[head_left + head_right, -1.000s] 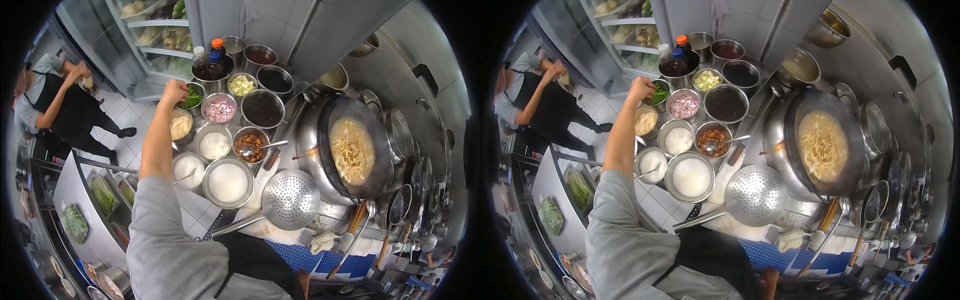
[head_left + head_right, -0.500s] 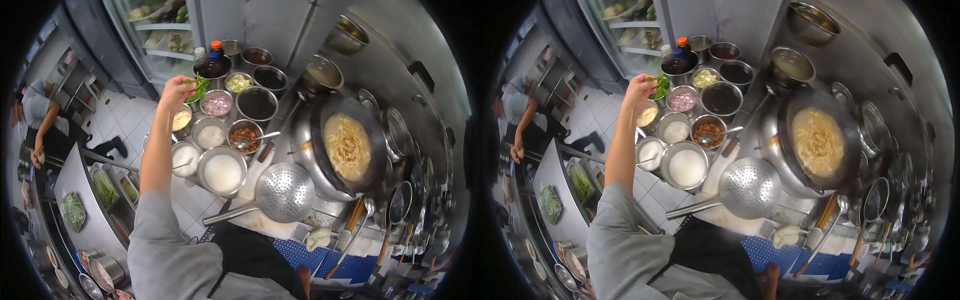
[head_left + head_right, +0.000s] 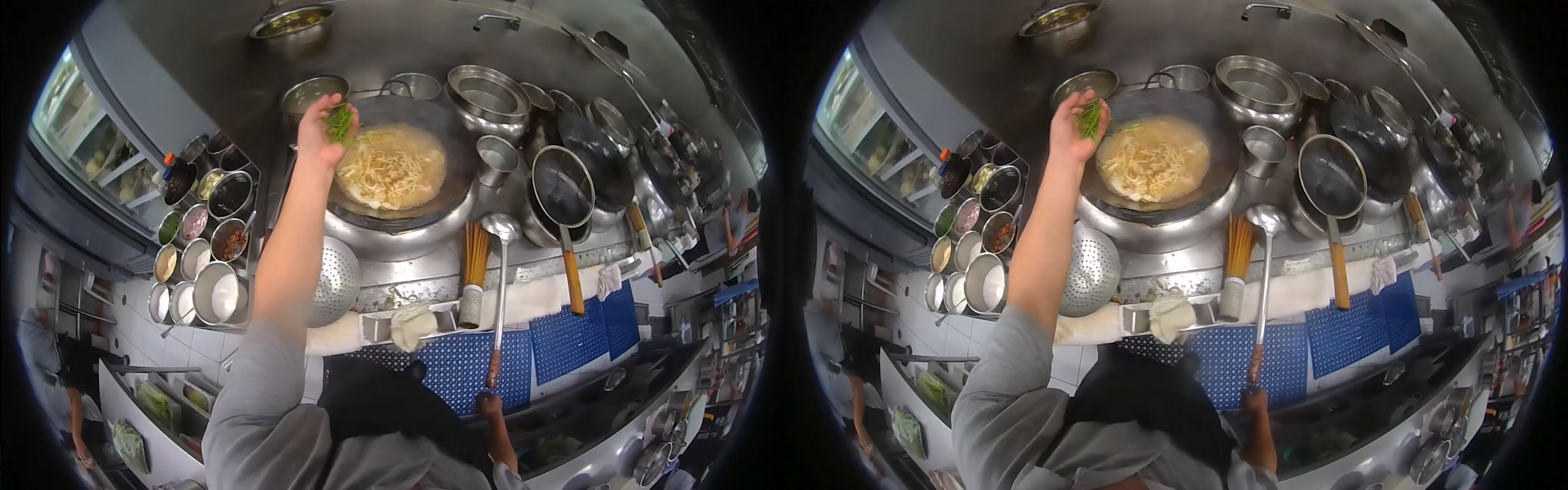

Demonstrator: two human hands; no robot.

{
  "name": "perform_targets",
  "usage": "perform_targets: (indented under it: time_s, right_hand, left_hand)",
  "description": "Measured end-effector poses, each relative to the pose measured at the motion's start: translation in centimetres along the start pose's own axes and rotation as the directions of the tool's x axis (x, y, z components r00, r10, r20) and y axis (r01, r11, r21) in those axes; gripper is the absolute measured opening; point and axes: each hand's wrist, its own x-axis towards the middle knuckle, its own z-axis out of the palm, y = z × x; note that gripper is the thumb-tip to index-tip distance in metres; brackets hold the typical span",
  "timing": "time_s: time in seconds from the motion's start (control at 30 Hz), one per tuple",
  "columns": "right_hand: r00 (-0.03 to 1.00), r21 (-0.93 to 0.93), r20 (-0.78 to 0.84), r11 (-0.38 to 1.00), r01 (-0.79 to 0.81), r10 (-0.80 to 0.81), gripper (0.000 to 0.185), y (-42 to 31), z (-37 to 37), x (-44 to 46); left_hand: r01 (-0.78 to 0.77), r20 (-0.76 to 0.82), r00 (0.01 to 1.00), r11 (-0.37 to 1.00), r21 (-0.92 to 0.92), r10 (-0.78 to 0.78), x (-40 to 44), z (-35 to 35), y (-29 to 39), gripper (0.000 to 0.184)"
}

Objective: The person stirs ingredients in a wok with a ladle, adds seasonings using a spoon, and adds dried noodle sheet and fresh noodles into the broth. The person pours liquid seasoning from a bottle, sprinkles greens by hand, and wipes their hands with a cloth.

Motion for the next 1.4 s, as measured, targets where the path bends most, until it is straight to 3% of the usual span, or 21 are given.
perform_targets:
  time_s: [0.07, 0.1, 0.17, 0.23, 0.3, 0.37, 0.4, 0.43, 0.5, 0.57, 0.63, 0.73, 0.87, 0.97, 1.03, 1.07, 1.13, 1.23, 1.27, 1.33, 1.4]
  right_hand:
    - [0.998, 0.094, 0.047, 0.995, 0.034, -0.039, 0.023, 7.3, 1.4, -0.1]
    - [0.993, -0.146, 0.066, 0.984, 0.104, -0.095, 0.022, 10.5, 2.4, -0.5]
    - [0.972, -0.576, 0.133, 0.783, 0.236, -0.195, 0.02, 13.9, 3.9, -1.4]
    - [0.991, -0.362, 0.111, 0.932, -0.023, 0.068, 0.02, 13.8, 3.6, -3.2]
    - [0.98, -0.422, 0.185, 0.907, 0.015, 0.07, 0.021, 12.3, 1.6, -6.2]
    - [0.919, -0.667, 0.365, 0.647, 0.368, -0.146, 0.022, 10.8, 0.2, -8.2]
    - [0.946, -0.497, 0.322, 0.858, 0.132, 0.041, 0.021, 10.1, 0.4, -8.2]
    - [0.917, -0.286, 0.322, 0.948, -0.143, 0.235, 0.021, 10.6, 1.0, -7.6]
    - [0.921, 0.139, 0.252, 0.931, -0.337, 0.296, 0.02, 10.8, 2.2, -6.6]
    - [0.993, 0.344, -0.018, 0.934, -0.1, 0.113, 0.019, 10.3, 3.1, -6.3]
    - [0.967, 0.207, -0.241, 0.97, 0.131, -0.079, 0.019, 9.4, 3.2, -5.4]
    - [0.914, -0.013, -0.277, 0.952, 0.306, -0.297, 0.02, 8.7, 2.8, -4.2]
    - [0.967, 0.078, -0.175, 0.976, 0.204, -0.188, 0.027, 11.1, 3.9, -2.1]
    - [0.673, -0.232, -0.315, 0.742, 0.629, -0.669, 0.02, 5.2, 0.6, -3.8]
    - [0.966, 0.325, -0.21, 0.92, 0.217, -0.154, 0.018, 5.2, 1.7, -3.6]
    - [0.994, 0.542, -0.043, 0.838, -0.064, 0.104, 0.02, 5.6, 2.3, -3.4]
    - [0.992, 0.48, -0.056, 0.875, -0.068, 0.109, 0.023, 6.5, 3.3, -2.5]
    - [0.998, 0.492, -0.046, 0.87, -0.018, 0.046, 0.023, 6.4, 2.6, -2.5]
    - [0.999, 0.513, -0.037, 0.858, 0.008, 0.013, 0.023, 5.8, 1.8, -2.7]
    - [0.988, 0.617, -0.028, 0.781, -0.101, 0.15, 0.021, 2.2, -0.1, -4.1]
    - [0.975, 0.689, -0.003, 0.708, -0.158, 0.22, 0.021, 0.8, -0.4, -5.1]
  left_hand:
    - [-0.129, -0.297, 0.932, 0.956, 0.265, 0.208, 4.2, 1.1, -3.6, 0.018]
    - [-0.077, -0.296, 0.932, 0.912, 0.403, 0.21, 5.7, 1.3, -4.1, 0.018]
    - [0.028, -0.288, 0.934, 0.761, 0.649, 0.21, 7.8, 1.4, -4.1, 0.018]
    - [0.099, -0.231, 0.931, 0.414, 0.905, 0.282, 8.2, 3.0, -4.1, 0.018]
    - [0.147, -0.13, 0.931, -0.025, 0.989, 0.34, 9.2, 4.2, -3.5, 0.019]
    - [0.175, -0.053, 0.917, -0.279, 0.944, 0.396, 10.2, 5.8, -3.3, 0.018]
    - [0.189, -0.008, 0.91, -0.396, 0.898, 0.415, 10.9, 6.2, -3.2, 0.018]
    - [0.142, 0.001, 0.935, -0.378, 0.915, 0.355, 13.2, 4.7, -2.8, 0.017]
    - [0.048, 0.037, 0.975, -0.373, 0.927, 0.218, 14.1, 4.9, -3.8, 0.016]
    - [-0.009, 0.063, 0.99, -0.389, 0.921, 0.126, 15.0, 4.9, -5.0, 0.018]
    - [-0.034, 0.076, 0.994, -0.436, 0.899, 0.08, 15.7, 4.7, -6.1, 0.024]
    - [-0.111, 0.33, 0.937, -0.794, 0.598, 0.118, 14.8, 3.9, -6.2, 0.027]
    - [0.041, 0.152, 0.978, -0.854, 0.518, 0.139, 12.8, 3.5, -4.3, 0.026]
    - [0.045, 0.017, 0.998, -0.829, 0.558, 0.066, 10.5, 3.9, -3.0, 0.023]
    - [-0.037, -0.088, 0.989, -0.769, 0.639, -0.12, 10.9, 2.0, -1.9, 0.021]
    - [-0.041, -0.056, 0.993, -0.734, 0.678, -0.107, 10.8, 1.3, -1.5, 0.02]
    - [-0.062, 0.012, 0.997, -0.655, 0.753, -0.079, 10.5, 0.6, -1.0, 0.021]
    - [0.026, -0.004, 1.0, -0.873, 0.486, 0.028, 8.6, 2.9, -1.5, 0.02]
    - [0.053, -0.054, 0.998, -0.858, 0.511, 0.03, 8.3, 3.2, -1.7, 0.019]
    - [0.098, -0.146, 0.989, -0.827, 0.554, 0.02, 8.4, 4.0, -2.3, 0.018]
    - [-0.028, -0.089, 0.989, -0.746, 0.666, -0.117, 9.6, 3.6, -3.5, 0.017]
